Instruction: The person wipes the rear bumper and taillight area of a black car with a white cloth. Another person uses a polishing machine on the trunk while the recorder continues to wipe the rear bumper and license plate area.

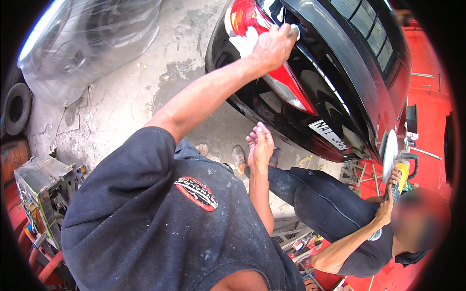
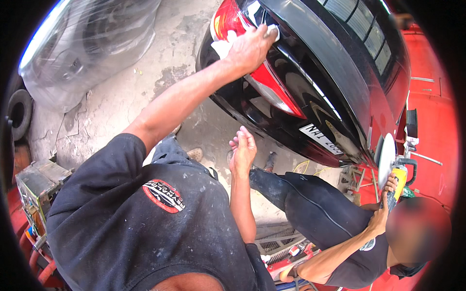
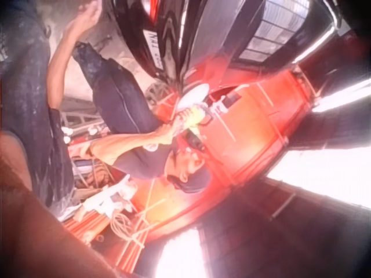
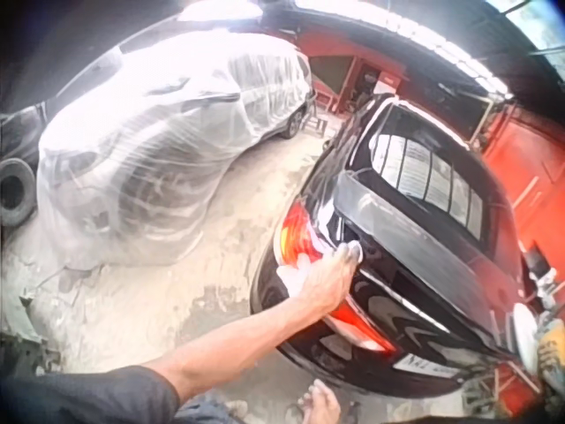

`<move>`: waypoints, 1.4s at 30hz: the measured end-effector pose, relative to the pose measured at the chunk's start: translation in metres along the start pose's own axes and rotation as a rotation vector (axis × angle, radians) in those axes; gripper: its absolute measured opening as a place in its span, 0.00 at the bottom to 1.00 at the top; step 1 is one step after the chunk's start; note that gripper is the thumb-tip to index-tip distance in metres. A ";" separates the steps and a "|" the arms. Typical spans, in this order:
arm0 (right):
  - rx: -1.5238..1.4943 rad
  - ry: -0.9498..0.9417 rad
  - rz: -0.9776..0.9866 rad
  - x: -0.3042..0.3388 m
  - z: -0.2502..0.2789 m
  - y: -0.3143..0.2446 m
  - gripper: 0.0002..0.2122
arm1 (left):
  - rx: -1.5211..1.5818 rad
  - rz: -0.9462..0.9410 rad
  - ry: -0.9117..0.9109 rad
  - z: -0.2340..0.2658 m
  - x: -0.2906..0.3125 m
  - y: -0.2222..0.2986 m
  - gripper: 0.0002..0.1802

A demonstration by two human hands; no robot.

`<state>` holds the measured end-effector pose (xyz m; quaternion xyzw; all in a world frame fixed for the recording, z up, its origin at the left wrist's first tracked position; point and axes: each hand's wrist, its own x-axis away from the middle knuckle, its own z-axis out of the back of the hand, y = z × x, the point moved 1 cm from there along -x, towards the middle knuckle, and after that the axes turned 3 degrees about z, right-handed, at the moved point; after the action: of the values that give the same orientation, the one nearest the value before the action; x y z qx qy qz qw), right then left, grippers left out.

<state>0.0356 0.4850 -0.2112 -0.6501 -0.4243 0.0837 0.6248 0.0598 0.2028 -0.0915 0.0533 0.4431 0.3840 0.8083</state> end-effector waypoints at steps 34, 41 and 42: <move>0.015 0.045 0.006 -0.011 0.022 0.008 0.12 | -0.033 0.007 -0.063 -0.031 -0.047 -0.037 0.13; 0.062 -0.039 0.007 -0.018 0.016 0.012 0.11 | -0.065 -0.135 0.008 -0.029 -0.031 -0.011 0.11; 0.082 -0.034 0.019 -0.019 0.013 0.006 0.11 | -0.131 -0.124 -0.036 -0.029 -0.041 -0.017 0.12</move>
<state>0.0187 0.4831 -0.2274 -0.6264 -0.4249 0.1178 0.6428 0.0347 0.1560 -0.0880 -0.0204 0.4048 0.3603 0.8402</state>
